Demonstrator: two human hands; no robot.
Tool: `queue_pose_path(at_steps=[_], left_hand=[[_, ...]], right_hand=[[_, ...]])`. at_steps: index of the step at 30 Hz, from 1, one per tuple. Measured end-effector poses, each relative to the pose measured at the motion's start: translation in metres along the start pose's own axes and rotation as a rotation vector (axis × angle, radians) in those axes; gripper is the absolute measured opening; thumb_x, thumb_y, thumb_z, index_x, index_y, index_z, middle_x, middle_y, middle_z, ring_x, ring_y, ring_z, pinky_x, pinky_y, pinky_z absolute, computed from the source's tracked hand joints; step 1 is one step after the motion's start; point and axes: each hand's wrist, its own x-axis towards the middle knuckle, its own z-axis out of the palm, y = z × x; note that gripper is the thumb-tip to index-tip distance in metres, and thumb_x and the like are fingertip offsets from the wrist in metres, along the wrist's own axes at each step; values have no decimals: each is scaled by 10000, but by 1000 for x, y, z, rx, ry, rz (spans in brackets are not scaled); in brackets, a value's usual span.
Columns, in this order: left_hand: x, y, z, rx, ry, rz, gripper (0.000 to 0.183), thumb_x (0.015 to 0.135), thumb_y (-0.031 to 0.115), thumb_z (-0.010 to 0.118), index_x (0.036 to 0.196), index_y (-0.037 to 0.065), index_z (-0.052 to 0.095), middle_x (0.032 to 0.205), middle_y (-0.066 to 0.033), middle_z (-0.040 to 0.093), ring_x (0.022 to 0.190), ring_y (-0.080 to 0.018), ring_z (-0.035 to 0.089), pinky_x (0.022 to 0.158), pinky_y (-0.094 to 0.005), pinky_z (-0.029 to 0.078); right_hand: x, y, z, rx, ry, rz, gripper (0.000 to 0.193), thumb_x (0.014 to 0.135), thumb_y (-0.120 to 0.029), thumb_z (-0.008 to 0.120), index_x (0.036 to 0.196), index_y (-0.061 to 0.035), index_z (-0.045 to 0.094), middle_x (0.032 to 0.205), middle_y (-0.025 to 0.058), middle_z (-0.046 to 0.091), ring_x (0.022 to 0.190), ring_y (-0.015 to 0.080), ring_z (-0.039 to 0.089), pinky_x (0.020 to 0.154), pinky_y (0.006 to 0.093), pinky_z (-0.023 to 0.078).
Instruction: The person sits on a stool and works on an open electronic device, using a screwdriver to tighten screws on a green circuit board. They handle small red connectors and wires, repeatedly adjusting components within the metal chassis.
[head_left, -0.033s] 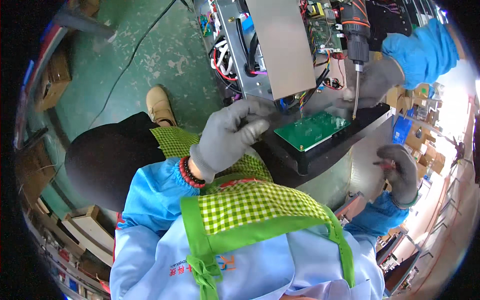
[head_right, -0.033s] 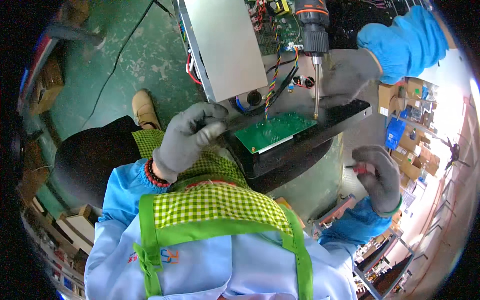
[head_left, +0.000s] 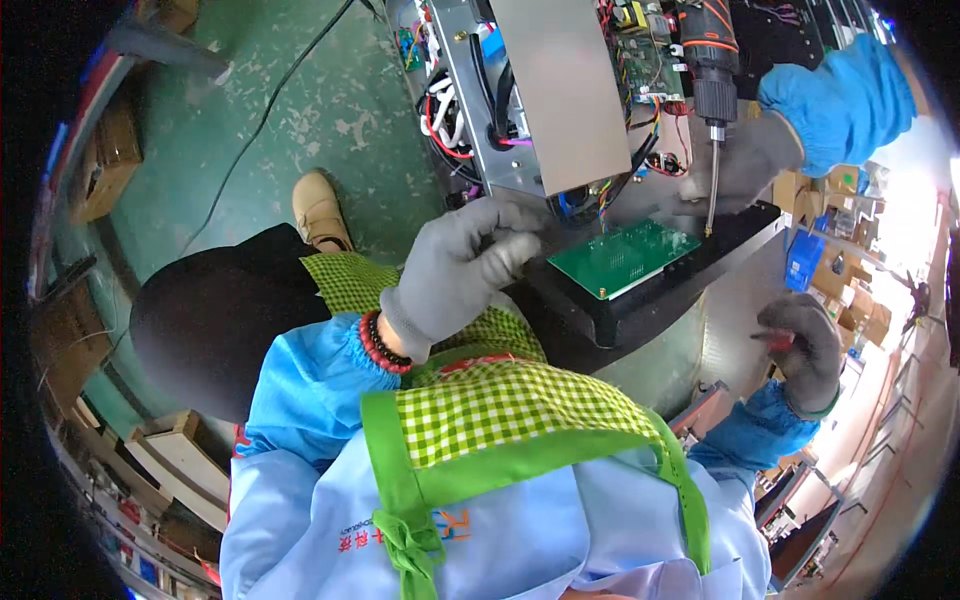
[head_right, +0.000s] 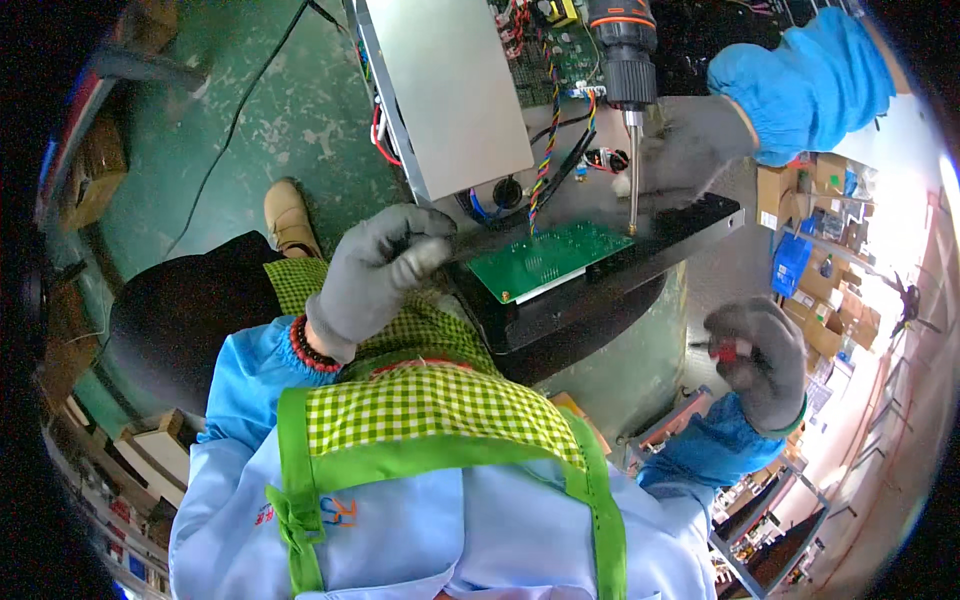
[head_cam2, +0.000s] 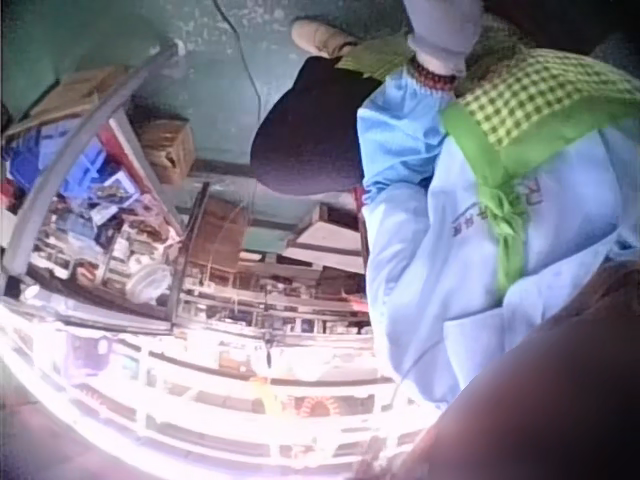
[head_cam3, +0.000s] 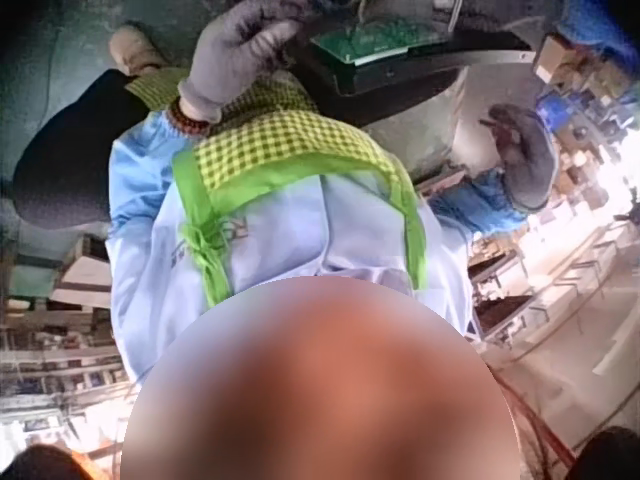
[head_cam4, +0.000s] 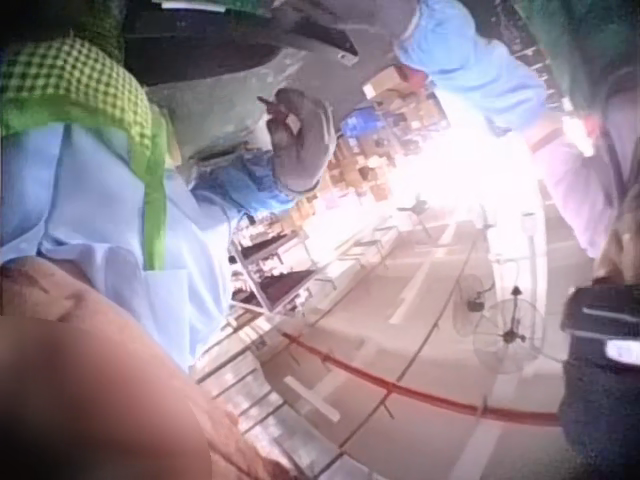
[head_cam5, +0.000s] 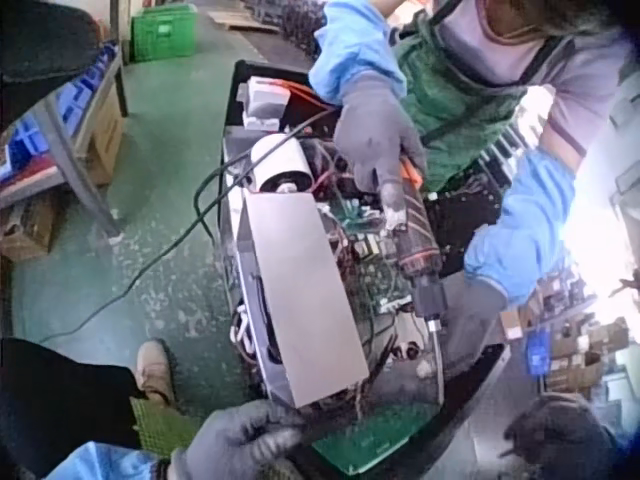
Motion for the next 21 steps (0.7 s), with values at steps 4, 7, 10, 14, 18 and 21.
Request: queue_pose_path(at_steps=[4, 7, 10, 14, 18, 21], left_hand=[[3, -2, 4, -250, 19, -156, 244, 908, 192, 622, 1080, 19, 616, 884, -20, 628, 720, -74, 539, 630, -222, 451], [3, -2, -1, -450, 37, -218, 250, 911, 206, 619, 1087, 29, 627, 835, -8, 614, 655, -44, 506, 558, -192, 427], [0, -12, -7, -699, 57, -229, 269, 910, 248, 620, 1082, 41, 625, 797, 9, 590, 614, -30, 479, 518, -165, 400], [-2, -19, -8, -1074, -4, -292, 285, 947, 331, 547, 1033, 63, 594, 753, 17, 566, 581, -28, 462, 478, -140, 363], [-5, -25, -7, -1283, -79, -276, 323, 968, 373, 487, 1008, 64, 576, 727, 19, 545, 577, -31, 455, 467, -136, 349], [-6, -12, -5, -1377, -52, -228, 320, 965, 376, 490, 1005, 70, 575, 727, 17, 540, 579, -34, 456, 462, -138, 348]], right_hand=[[32, -33, 41, 8, 235, -428, 388, 785, -368, 699, 859, 6, 631, 904, 160, 640, 717, 242, 632, 623, 325, 501], [91, -79, 57, -29, 17, -595, 327, 775, -309, 710, 878, -9, 634, 881, 174, 635, 732, 258, 631, 612, 336, 492], [133, -108, 76, -218, -172, -768, 303, 753, -219, 707, 956, -8, 629, 884, 174, 639, 781, 301, 639, 664, 367, 493], [163, -113, 108, -337, -173, -810, 276, 757, -142, 670, 1005, -29, 630, 921, 122, 642, 802, 319, 634, 684, 383, 494], [183, -112, 121, -430, -205, -851, 271, 763, -166, 657, 1017, -73, 635, 947, 94, 624, 840, 309, 612, 744, 404, 481], [186, -113, 124, -591, -204, -904, 299, 743, -230, 667, 1017, -113, 643, 942, 79, 609, 946, 297, 578, 889, 441, 426]])
